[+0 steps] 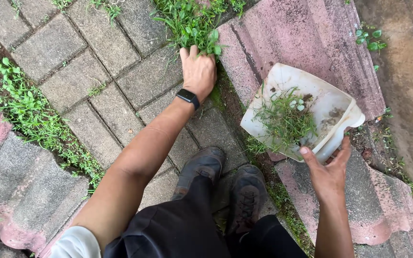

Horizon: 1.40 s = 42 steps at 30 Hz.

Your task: The person crouches on a paved walkway and pulls weeds and grass out of the cracks between the pavers by hand. They drop each pulled weed into a white plastic container held in the other hand, working along the joints between the paving stones.

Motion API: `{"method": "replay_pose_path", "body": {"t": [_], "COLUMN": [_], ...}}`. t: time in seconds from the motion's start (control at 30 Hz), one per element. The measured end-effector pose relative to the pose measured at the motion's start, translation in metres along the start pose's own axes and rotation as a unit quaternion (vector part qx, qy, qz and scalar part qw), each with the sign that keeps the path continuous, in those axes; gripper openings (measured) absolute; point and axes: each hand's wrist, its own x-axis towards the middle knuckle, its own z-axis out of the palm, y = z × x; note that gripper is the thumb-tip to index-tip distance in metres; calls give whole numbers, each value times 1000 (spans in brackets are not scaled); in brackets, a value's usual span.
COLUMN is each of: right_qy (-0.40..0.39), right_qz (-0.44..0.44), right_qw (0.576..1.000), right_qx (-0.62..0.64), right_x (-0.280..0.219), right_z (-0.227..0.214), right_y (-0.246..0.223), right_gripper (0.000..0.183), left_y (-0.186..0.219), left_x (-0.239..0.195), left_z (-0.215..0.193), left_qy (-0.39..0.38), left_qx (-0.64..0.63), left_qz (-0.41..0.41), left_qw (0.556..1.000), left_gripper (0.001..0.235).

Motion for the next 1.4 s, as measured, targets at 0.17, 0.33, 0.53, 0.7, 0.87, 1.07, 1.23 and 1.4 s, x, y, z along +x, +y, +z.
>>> {"method": "replay_pose_path", "body": {"t": [0.17,0.33,0.53,0.7,0.87,1.07,1.23,1.4], "right_qy": [3,1,2,0,-1,12,39,12], "right_qz": [7,8,-18,-7,7,-75,-102,-53], "right_qw": [1000,1000,1000,1000,1000,997,994,998], "right_qx": [-17,-23,-2,-6,-23,23,-19,42], "right_x": [-2,-3,0,0,-2,5,13,-2], "right_z": [-1,-3,-2,-2,-3,2,3,1], "right_y": [-6,-11,-3,-4,-9,15,35,6], "right_gripper": [123,122,121,123,122,116,113,118], "left_y": [-5,-10,-12,-3,41,131,157,143], "left_x": [-2,-3,-5,-13,-39,-72,-82,-83], "left_z": [-8,-4,-2,-19,-88,-132,-139,-136], "left_qy": [46,94,66,78,78,112,50,47], "left_qx": [-73,-154,-159,-167,-295,-288,-97,-189], "left_qz": [17,36,28,39,45,208,311,305], "left_qw": [996,983,985,982,951,928,944,932], "left_gripper": [10,9,9,10,8,12,38,32]}}
